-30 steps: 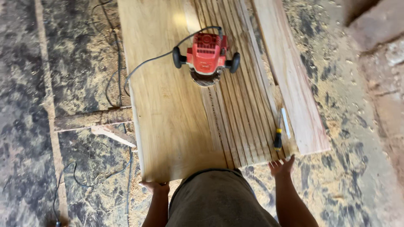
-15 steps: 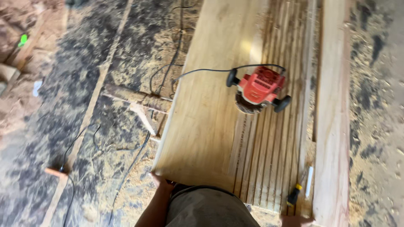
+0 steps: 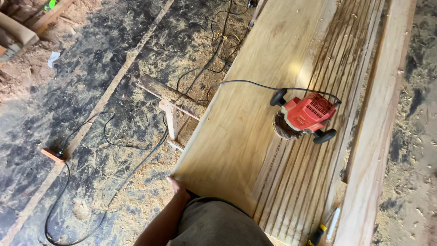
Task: The person uses a red handheld electric router to cut parallel grooves into a large flat wooden board. The person moves the router steadily along the board, creating evenly spaced channels while wood shavings accumulate on the surface.
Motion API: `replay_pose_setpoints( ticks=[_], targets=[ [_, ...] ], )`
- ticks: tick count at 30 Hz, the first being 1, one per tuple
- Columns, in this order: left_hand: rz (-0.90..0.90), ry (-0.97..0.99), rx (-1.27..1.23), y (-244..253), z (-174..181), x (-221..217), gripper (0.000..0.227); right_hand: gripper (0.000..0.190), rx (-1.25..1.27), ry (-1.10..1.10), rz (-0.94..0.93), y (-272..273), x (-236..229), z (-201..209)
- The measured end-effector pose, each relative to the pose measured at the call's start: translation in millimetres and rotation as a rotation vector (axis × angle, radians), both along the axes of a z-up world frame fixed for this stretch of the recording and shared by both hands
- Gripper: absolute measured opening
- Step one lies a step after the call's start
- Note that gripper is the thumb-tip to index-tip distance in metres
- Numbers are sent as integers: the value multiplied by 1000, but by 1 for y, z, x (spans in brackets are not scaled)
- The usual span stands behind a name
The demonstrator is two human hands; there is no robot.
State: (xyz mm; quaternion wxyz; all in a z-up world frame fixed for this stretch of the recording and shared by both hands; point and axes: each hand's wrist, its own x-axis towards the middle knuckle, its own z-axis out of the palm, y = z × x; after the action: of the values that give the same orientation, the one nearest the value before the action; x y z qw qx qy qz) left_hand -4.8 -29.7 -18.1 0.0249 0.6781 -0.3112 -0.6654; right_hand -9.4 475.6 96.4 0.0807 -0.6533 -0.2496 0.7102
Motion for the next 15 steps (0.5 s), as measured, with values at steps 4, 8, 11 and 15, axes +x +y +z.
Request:
replay_pose_setpoints(
  ticks=[4,8,11,15],
  targets=[
    [36,161,104,-28,19,-11,98,100,15,-7,6,-24,19,-3],
    [75,-71,140,-63,46,-28,101,100,12,-10,-10,-55,31,-4],
    [81,0,191,-92,57,-43,103,100,6,-2,-31,-90,30,-5],
    [65,108,184,-131,44,-47,96,101,6,2,-71,-134,36,-2]
  ],
)
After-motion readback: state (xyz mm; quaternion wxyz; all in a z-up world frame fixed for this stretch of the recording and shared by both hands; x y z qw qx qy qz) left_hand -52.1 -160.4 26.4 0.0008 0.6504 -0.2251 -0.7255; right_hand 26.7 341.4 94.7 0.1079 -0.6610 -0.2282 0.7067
